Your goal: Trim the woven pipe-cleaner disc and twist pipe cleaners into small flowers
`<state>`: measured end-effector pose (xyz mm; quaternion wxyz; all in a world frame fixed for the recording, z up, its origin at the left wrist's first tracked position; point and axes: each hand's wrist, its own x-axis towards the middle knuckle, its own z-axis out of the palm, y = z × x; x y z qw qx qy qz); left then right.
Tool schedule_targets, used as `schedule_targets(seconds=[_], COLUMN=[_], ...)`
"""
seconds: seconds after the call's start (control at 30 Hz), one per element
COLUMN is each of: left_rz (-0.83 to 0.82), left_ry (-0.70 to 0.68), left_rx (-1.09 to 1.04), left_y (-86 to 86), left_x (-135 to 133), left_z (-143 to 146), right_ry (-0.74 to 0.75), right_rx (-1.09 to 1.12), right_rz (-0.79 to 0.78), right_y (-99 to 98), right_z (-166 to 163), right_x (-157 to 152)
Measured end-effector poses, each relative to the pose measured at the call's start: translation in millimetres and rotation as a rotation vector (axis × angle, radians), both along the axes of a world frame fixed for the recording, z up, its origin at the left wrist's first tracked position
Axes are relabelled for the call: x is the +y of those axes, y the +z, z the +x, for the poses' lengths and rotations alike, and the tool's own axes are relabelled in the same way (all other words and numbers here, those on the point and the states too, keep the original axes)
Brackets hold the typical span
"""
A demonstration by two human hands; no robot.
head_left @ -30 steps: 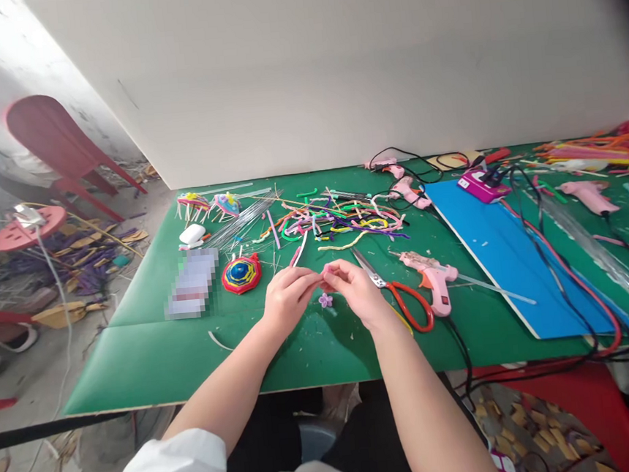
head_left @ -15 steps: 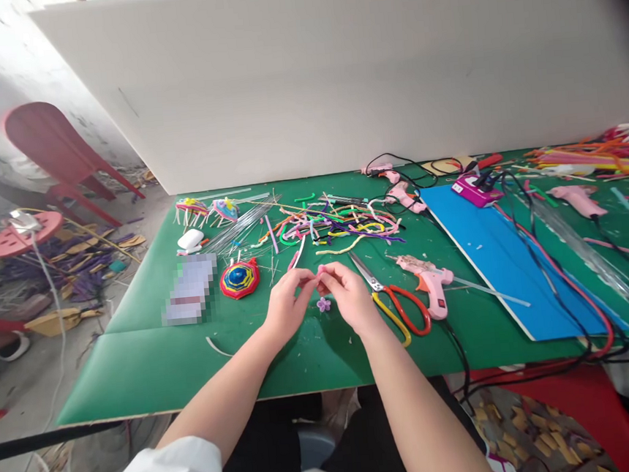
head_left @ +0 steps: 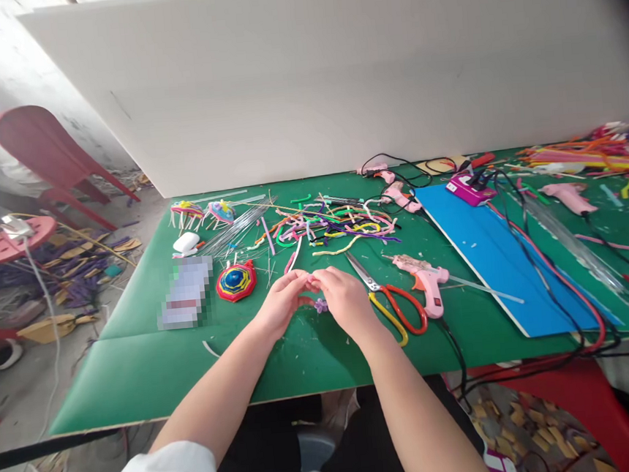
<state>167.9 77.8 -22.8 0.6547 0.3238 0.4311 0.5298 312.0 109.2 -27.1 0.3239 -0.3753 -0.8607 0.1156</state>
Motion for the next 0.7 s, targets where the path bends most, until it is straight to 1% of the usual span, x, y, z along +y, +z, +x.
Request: schedule_targets(seconds=[0.07, 0.13, 0.2, 0.23, 0.27, 0.3, 0.33, 0.4, 0.43, 0.47, 0.53, 0.57, 0.63, 0.7], left_rz=[-0.045, -0.084, -0.118, -0.118, -0.094, -0.044, 0.036, 0.267, 0.399, 0.523, 0.703, 0.747, 0.763, 0.758], left_ry=[-0.094, -0.193, -0.25, -0.247, -0.215, -0.152, -0.061, 0.15, 0.228, 0.275, 0.299, 0.295, 0.296, 0.289], left_rx=[-0.064, -0.107, -0.121, -0.104, -0.056, 0.027, 0.144, 0.446, 0.603, 0.747, 0.962, 1.03, 1.1, 1.114], left_y=[1.1, 1.9, 1.9, 1.6, 0.9, 0.1, -1.0, -3.3, -4.4, -5.5, -7.3, -8.1, -9.5, -10.7], left_x=[0.9, 1.4, 1.4, 1.2, 0.9, 0.4, -0.3, -1.9, -2.8, -3.6, -5.1, -5.6, -5.9, -5.5], left_z=[-5.8, -11.5, -14.2, -13.8, -12.3, -9.9, -6.8, -0.4, 2.2, 4.1, 5.5, 5.3, 3.6, 1.7], right_ry=[0.038, 0.085, 0.109, 0.103, 0.086, 0.06, 0.031, -0.018, -0.033, -0.04, -0.034, -0.023, 0.009, 0.028], right_rx=[-0.049, -0.054, -0.025, 0.007, 0.051, 0.103, 0.161, 0.274, 0.323, 0.367, 0.429, 0.445, 0.446, 0.418], right_rz=[0.067, 0.1, 0.082, 0.046, -0.009, -0.08, -0.164, -0.36, -0.461, -0.552, -0.679, -0.71, -0.733, -0.72], right_y=[2.9, 6.4, 9.1, 10.1, 11.0, 11.9, 12.8, 14.8, 15.9, 16.9, 18.2, 18.3, 17.6, 16.2], right_z=[3.9, 7.1, 9.1, 9.6, 9.8, 9.7, 9.4, 8.7, 8.3, 8.0, 7.7, 7.7, 8.0, 8.9], right_x=[-1.2, -3.6, -6.1, -7.0, -7.7, -8.0, -8.0, -7.4, -7.0, -6.6, -5.7, -5.3, -4.5, -3.7])
